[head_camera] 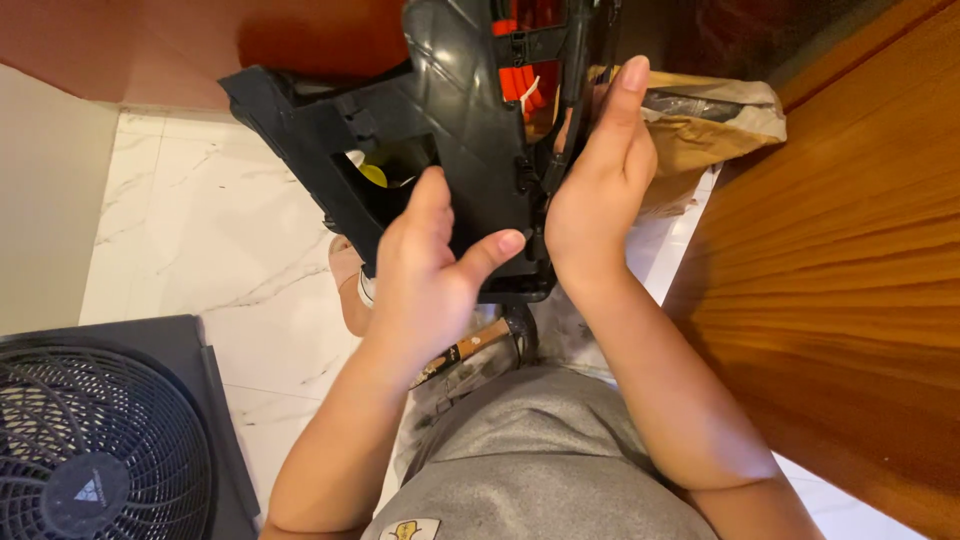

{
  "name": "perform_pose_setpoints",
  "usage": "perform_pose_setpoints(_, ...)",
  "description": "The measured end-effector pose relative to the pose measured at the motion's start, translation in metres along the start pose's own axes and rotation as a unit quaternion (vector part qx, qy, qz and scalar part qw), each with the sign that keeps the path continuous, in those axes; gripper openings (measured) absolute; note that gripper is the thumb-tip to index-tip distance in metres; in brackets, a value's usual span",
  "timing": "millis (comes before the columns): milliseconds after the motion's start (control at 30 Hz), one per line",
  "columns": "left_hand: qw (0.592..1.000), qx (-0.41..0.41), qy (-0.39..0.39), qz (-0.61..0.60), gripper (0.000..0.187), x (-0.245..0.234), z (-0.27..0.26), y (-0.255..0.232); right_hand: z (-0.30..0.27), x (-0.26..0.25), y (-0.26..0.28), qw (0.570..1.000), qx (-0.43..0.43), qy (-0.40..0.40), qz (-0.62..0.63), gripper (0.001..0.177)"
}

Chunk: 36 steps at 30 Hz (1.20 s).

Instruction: The person sits on the floor and repeatedly attempts to snap a broken black plastic piece into a larger black plastic frame. They use a hammer to tap the plastic piece into place and inspect the fit multiple times.

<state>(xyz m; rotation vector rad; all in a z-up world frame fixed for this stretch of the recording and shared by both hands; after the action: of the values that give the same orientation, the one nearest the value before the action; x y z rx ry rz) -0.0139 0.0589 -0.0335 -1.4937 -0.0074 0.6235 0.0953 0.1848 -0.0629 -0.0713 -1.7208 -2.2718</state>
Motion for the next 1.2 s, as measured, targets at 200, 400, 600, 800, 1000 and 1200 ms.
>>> perform_pose_setpoints(200, 0.997, -0.046, -0.058, 0.008, 0.045, 0.013, -0.003, 0.006, -0.002, -0.002, 0.002, 0.999, -0.007, -0.024, -0.029, 0.06)
perform_pose_setpoints(400, 0.985, 0.029, -0.082, -0.149, 0.042, 0.02, -0.008, 0.007, -0.004, -0.001, -0.001, 0.999, -0.031, -0.026, -0.024, 0.061)
perform_pose_setpoints(600, 0.964, 0.057, -0.07, -0.251, 0.034, 0.02, -0.004, 0.016, -0.002, 0.005, -0.003, 0.988, -0.07, 0.044, -0.131, 0.054)
perform_pose_setpoints(800, 0.947, 0.042, -0.109, -0.3, 0.015, 0.02, -0.008, 0.028, -0.004, 0.012, -0.002, 0.982, -0.057, 0.094, -0.155, 0.053)
perform_pose_setpoints(1000, 0.943, 0.064, -0.162, -0.282, 0.015, 0.026, -0.012, 0.032, -0.005, 0.014, 0.002, 0.979, -0.065, 0.1, -0.164, 0.052)
perform_pose_setpoints(1200, 0.987, 0.055, -0.125, -0.084, 0.041, 0.021, -0.01, 0.025, -0.006, 0.01, -0.006, 0.981, -0.096, 0.08, -0.149, 0.047)
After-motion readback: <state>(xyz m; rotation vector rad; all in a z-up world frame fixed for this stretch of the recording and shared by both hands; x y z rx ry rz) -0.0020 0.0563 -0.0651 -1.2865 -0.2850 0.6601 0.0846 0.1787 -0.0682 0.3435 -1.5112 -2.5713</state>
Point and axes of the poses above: each hand's wrist, its own z-axis towards the middle knuckle, its own x-axis out of the palm, y = z × x, the point moved 5 cm from there along z, towards the middle knuckle, and after that the axes turned 4 degrees about y, right-handed, at the moved point
